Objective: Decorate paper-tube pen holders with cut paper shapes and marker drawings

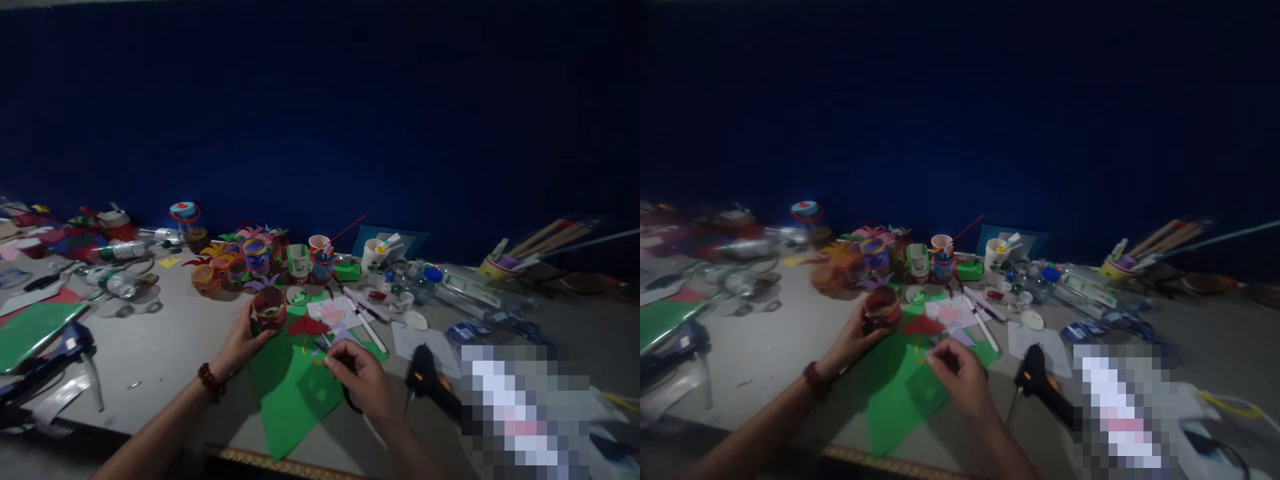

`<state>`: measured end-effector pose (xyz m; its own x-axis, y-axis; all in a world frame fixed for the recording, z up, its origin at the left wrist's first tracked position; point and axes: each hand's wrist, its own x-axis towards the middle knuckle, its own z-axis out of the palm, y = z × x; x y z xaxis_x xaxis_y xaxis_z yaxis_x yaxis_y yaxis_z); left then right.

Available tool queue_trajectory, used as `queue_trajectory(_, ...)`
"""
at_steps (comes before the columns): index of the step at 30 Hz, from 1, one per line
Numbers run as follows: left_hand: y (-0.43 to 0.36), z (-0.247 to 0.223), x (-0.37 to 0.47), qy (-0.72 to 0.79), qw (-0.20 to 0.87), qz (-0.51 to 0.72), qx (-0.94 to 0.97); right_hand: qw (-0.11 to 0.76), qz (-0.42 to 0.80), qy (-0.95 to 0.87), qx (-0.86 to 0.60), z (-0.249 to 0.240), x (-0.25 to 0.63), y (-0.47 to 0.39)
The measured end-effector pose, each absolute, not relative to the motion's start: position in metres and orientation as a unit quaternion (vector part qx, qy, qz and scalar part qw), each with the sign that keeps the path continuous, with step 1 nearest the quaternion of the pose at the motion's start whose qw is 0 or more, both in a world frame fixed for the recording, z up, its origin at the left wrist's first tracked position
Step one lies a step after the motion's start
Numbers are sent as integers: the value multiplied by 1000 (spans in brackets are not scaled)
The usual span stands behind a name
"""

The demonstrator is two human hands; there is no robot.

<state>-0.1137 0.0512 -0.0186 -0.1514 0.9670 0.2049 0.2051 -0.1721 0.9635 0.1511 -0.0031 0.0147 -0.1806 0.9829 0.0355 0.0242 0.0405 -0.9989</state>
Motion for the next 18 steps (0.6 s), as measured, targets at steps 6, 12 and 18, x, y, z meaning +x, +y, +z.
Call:
queue_trajectory(6,41,-2,-107,496,339,462,652,469,546,-547,-426,32,145,0)
queue_trajectory(12,26,9,-54,412,550,507,521,503,539,-533,-415,45,140,6)
queue_trajectory(18,27,6,-26,333,619,530,473,514,511,-535,-434,33,151,11)
